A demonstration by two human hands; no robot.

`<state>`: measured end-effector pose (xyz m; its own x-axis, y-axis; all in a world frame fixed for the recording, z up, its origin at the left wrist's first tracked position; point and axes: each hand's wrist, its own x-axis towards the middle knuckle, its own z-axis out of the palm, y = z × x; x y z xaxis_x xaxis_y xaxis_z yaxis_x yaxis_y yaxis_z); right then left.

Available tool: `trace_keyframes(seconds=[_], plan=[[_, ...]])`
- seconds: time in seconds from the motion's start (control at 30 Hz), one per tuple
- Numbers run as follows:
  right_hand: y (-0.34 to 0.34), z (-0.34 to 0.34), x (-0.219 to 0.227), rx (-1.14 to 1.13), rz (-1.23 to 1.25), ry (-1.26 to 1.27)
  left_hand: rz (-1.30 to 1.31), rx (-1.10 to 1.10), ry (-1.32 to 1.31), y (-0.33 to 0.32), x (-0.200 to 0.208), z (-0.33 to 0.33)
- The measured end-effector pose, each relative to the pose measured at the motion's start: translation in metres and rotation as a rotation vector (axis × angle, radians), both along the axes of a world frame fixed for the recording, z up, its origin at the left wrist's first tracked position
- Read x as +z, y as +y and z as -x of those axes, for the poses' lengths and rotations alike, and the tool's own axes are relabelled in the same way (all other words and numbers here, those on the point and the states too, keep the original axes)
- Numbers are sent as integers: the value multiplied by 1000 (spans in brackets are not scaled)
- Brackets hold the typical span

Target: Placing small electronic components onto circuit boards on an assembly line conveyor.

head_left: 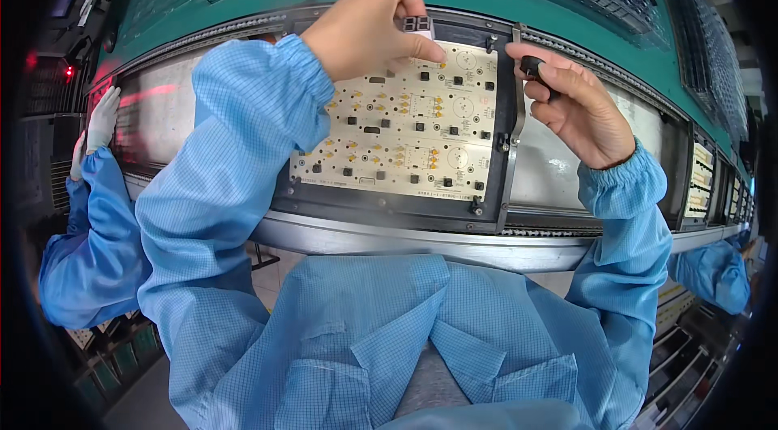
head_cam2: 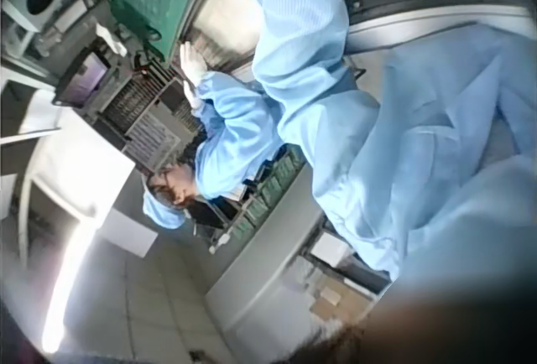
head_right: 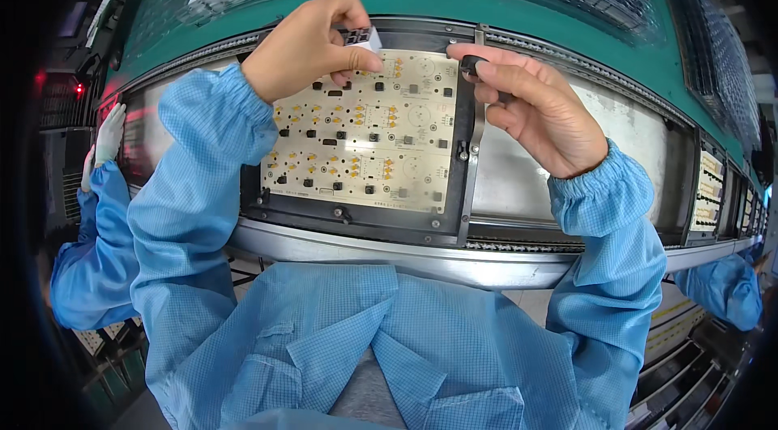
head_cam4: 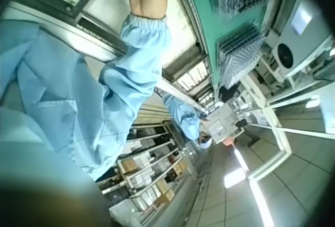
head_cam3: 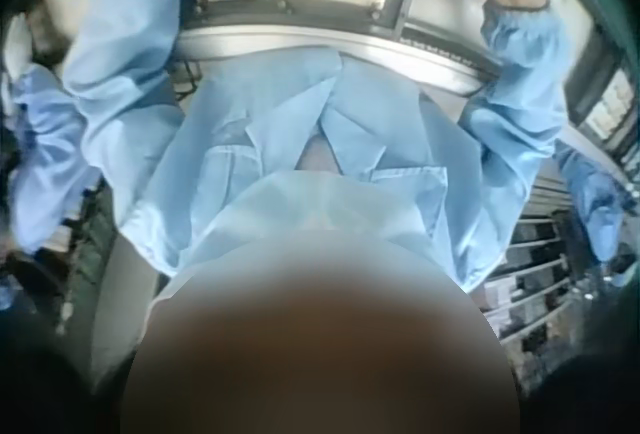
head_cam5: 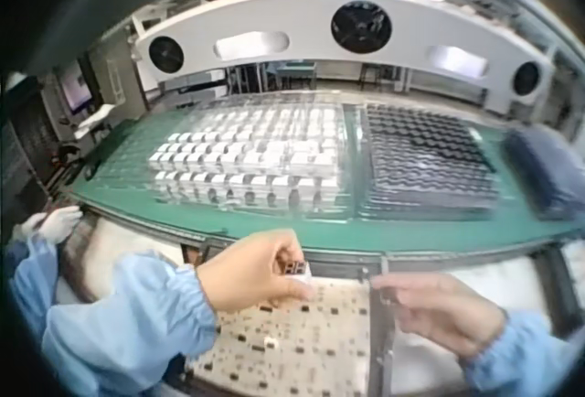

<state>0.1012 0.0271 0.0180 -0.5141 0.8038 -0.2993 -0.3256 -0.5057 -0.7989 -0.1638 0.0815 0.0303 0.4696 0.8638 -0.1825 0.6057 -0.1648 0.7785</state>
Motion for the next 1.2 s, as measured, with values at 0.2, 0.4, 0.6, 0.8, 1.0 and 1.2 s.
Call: trace_keyframes(seconds=[0.2, 0.4, 0.6, 0.8, 1.0, 1.2], plan=[[0, -12, -6, 23, -21, -28, -97, -125, -6, -2, -12, 3], [-1, -10, -2, -16, -80, -205, -670, -164, 328, -23, -21, -21], [8, -11, -1, -1, -202, -287, -682, -197, 426, -17, -10, -22], [12, -3, -1, 2, -327, -455, -410, -237, 344, 2, -2, -28], [12, 14, 5, 0, -386, -609, 123, -396, 274, 56, 0, -37], [12, 4, -16, -20, -681, -909, -360, -394, 309, 33, -11, -47]])
